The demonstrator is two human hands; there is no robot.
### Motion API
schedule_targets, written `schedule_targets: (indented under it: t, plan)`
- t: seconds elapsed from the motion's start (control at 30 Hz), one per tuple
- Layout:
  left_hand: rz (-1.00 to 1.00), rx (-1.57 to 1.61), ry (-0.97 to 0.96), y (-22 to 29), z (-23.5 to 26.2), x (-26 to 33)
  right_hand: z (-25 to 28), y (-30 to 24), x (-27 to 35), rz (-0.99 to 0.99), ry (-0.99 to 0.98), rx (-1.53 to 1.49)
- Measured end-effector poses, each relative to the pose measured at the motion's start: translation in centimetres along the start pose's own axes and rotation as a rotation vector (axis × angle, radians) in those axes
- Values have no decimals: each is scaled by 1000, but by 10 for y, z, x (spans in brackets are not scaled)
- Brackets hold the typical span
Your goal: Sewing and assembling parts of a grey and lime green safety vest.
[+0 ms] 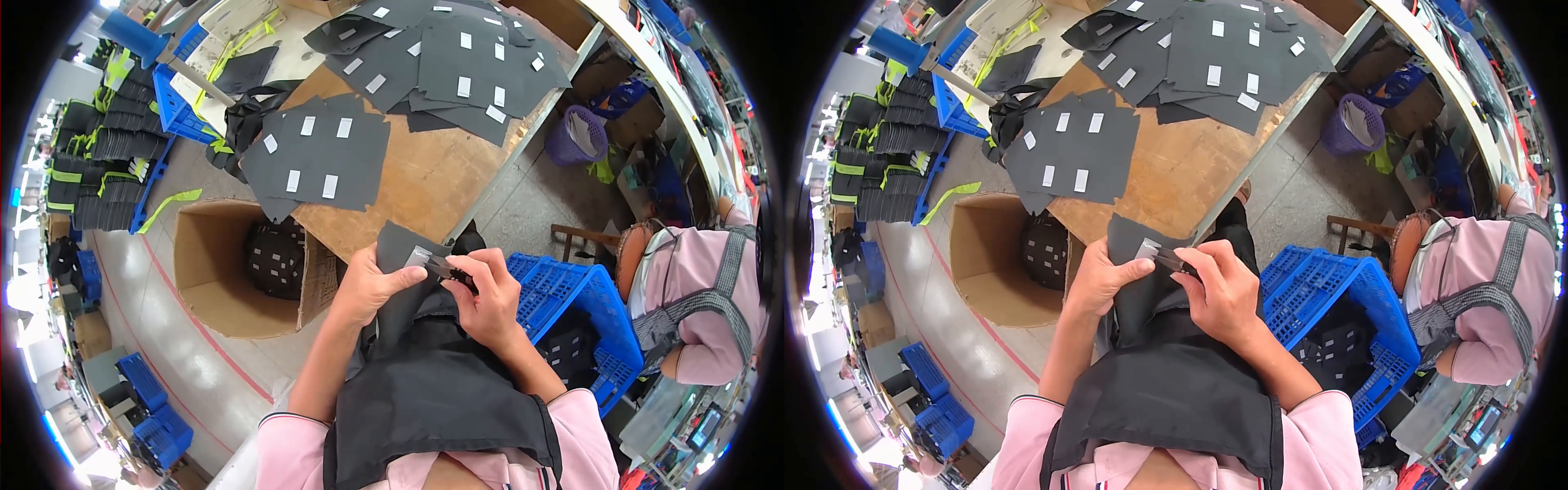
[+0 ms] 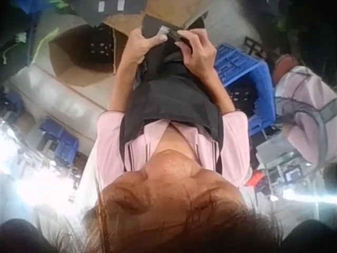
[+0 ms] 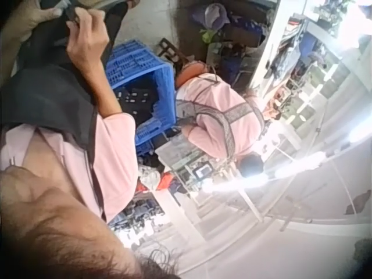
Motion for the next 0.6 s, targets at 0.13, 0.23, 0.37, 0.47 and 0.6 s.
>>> schedule_targets:
  t: [0.13, 0.23, 0.37, 0.47, 0.6]
  plan:
    - [-74, -23, 9, 4, -6, 5, -5, -6, -7, 92, -5, 28]
    - [-89, 14, 27, 4, -6, 8, -5, -10, -6, 128, 14, 29]
    - [-70, 34, 19, 1, -4, 8, -6, -7, -5, 104, 5, -14]
    - [-57, 2, 12, 3, -5, 8, -4, -9, -7, 153, 8, -3]
    - [-74, -3, 18, 4, -6, 8, -5, -8, -8, 174, -24, 40]
Point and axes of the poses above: each hand's wrist, its own x-axis away from the middle knuckle, its own z-axis out of the back of the hand, y = z × x, the point moved 8 cm from there along -x, towards the middle knuckle, and after that the axes turned 1 degree about z, right-handed, at the moved point
